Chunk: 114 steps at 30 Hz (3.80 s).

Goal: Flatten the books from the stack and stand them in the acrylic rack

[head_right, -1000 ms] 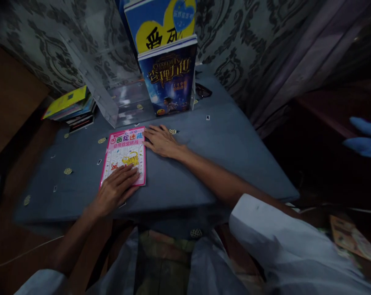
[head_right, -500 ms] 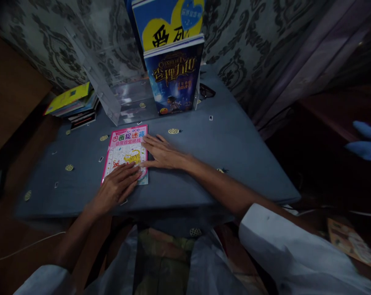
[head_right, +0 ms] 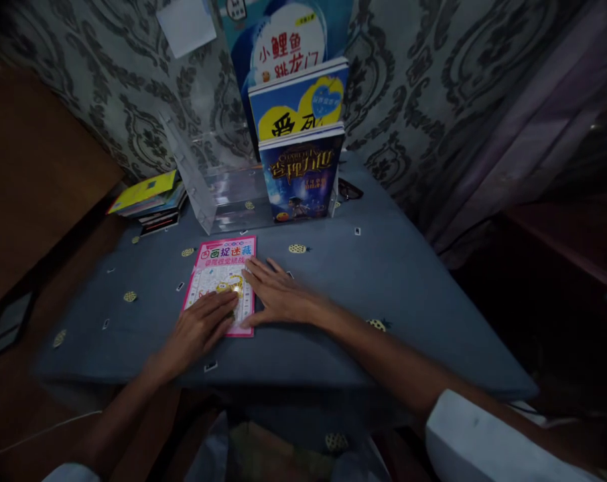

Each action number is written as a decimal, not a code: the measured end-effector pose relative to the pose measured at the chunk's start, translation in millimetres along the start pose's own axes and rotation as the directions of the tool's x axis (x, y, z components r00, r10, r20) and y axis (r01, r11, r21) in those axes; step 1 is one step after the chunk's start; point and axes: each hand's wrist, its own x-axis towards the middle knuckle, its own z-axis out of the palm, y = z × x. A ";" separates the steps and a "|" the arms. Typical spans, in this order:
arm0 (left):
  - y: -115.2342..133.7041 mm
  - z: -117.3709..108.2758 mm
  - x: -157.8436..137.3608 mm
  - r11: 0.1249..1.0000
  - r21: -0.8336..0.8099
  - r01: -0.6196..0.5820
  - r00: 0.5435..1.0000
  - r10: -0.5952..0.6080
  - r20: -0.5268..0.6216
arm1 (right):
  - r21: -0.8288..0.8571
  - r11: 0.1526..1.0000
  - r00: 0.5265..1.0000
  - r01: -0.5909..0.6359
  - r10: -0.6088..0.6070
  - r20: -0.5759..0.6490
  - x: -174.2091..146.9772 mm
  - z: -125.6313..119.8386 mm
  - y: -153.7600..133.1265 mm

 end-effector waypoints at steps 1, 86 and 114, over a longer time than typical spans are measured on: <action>-6.1 0.0 3.3 0.999 0.021 0.030 0.999 -0.030 0.012 | 0.002 1.000 1.000 -0.003 0.003 0.001 0.2 -0.6 -0.3; -103.6 28.0 96.2 0.996 -0.005 0.087 0.970 -0.083 0.227 | 0.059 0.964 0.936 -0.260 0.266 -0.229 62.5 9.6 27.5; -93.2 33.3 109.5 0.999 -0.030 -0.032 0.971 0.038 0.235 | 0.058 0.989 0.969 -0.135 0.144 -0.199 5.3 11.8 -2.7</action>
